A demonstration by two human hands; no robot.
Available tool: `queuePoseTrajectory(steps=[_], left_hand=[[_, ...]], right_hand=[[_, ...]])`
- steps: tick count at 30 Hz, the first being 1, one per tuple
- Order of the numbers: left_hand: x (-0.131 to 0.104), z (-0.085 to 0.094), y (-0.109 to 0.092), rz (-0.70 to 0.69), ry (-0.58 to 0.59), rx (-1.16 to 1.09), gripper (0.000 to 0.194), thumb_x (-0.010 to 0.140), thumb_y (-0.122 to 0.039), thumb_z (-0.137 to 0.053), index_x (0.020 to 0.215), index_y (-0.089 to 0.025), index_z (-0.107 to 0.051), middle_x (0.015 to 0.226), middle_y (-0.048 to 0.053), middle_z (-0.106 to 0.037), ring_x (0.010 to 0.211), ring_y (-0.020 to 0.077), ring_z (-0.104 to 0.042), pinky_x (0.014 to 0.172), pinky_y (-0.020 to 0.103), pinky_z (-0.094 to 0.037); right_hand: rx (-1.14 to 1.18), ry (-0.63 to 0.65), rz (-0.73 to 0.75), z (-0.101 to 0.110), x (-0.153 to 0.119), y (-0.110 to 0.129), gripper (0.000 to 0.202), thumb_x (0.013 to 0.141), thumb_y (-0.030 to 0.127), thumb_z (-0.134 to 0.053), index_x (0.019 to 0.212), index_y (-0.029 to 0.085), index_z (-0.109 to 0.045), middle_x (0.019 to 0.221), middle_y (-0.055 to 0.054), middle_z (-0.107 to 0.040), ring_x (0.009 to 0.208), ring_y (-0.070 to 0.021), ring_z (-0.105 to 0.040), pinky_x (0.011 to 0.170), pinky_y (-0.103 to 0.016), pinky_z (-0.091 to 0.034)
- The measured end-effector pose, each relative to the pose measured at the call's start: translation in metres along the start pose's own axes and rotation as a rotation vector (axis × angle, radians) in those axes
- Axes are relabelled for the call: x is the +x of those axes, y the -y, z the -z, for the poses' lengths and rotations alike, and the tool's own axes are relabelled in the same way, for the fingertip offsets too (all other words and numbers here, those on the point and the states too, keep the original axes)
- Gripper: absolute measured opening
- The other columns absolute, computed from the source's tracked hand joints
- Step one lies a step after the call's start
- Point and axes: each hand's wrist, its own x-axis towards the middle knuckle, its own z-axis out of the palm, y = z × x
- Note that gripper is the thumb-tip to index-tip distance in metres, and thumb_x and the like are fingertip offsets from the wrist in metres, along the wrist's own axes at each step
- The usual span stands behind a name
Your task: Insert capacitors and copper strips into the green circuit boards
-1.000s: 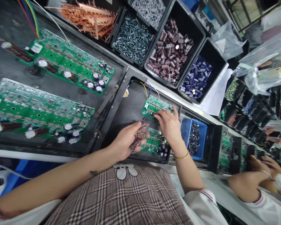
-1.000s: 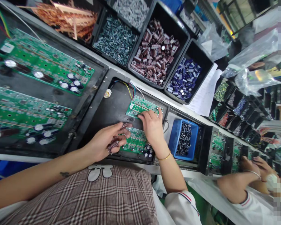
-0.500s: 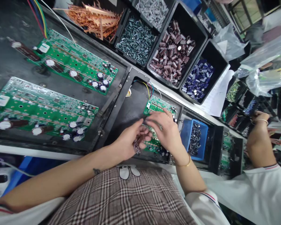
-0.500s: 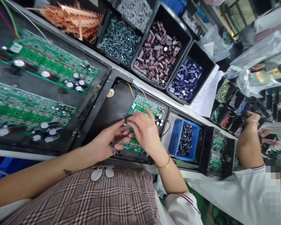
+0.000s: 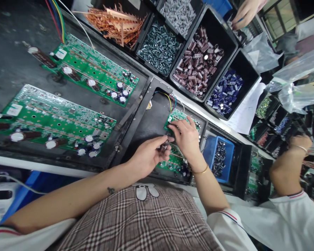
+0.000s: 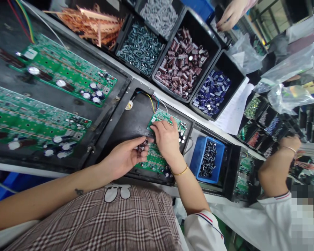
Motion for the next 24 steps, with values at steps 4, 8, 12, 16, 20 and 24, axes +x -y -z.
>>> queuePoseTrajectory(steps=[4,8,12,16,20,24], left_hand=[[-0.002,0.001,-0.001,-0.058,-0.026,0.063,0.016,0.084,-0.021,-0.063,0.092,-0.009,-0.07,0.074,0.004,-0.058,0.061,0.0092,-0.053,0.052,0.019,-0.044],[-0.003,-0.001,-0.001,-0.083,-0.009,0.038,0.01,0.082,-0.016,-0.06,0.089,-0.011,-0.066,0.081,0.005,-0.061,0.063,0.0093,-0.054,0.055,0.021,-0.043],[-0.001,-0.002,0.0,-0.137,-0.004,0.086,0.009,0.082,-0.019,-0.059,0.08,-0.011,-0.058,0.077,0.008,-0.063,0.055,0.0088,-0.05,0.047,0.02,-0.034],[0.001,-0.004,0.005,-0.136,0.003,0.186,0.014,0.082,-0.025,-0.059,0.076,-0.012,-0.055,0.066,0.004,-0.058,0.05,0.0088,-0.047,0.044,0.02,-0.031],[-0.008,-0.005,0.026,-0.028,0.111,0.314,0.02,0.085,-0.031,-0.058,0.076,-0.014,-0.055,0.065,0.001,-0.052,0.057,0.0111,-0.05,0.046,0.021,-0.036],[-0.028,0.01,0.059,0.17,0.219,0.327,0.021,0.086,-0.034,-0.059,0.086,-0.013,-0.06,0.079,0.004,-0.056,0.065,0.0118,-0.054,0.055,0.023,-0.043]], right_hand=[[-0.036,-0.007,0.026,0.0,0.001,0.002,0.022,0.097,0.031,-0.046,0.094,0.02,-0.066,0.089,-0.003,-0.071,0.082,-0.0172,-0.065,0.107,-0.046,-0.038],[-0.046,0.01,0.112,-0.004,0.004,0.001,0.023,0.097,0.032,-0.047,0.094,0.019,-0.066,0.088,-0.004,-0.071,0.085,-0.0169,-0.065,0.109,-0.044,-0.036],[0.045,0.014,0.152,0.004,0.001,-0.001,0.022,0.095,0.033,-0.05,0.104,0.022,-0.067,0.1,-0.004,-0.071,0.099,-0.0166,-0.063,0.109,-0.042,-0.038],[0.183,-0.025,0.052,0.031,-0.025,0.016,0.032,0.095,0.035,-0.052,0.125,0.025,-0.058,0.114,-0.004,-0.068,0.107,-0.0161,-0.061,0.105,-0.038,-0.042],[0.134,-0.012,-0.035,0.051,-0.071,0.04,0.026,0.095,0.033,-0.051,0.117,0.024,-0.063,0.101,-0.003,-0.072,0.096,-0.0163,-0.065,0.103,-0.038,-0.042],[0.091,-0.067,-0.158,0.051,-0.123,0.046,0.02,0.096,0.028,-0.05,0.108,0.023,-0.064,0.099,-0.003,-0.072,0.092,-0.0164,-0.065,0.104,-0.04,-0.04]])
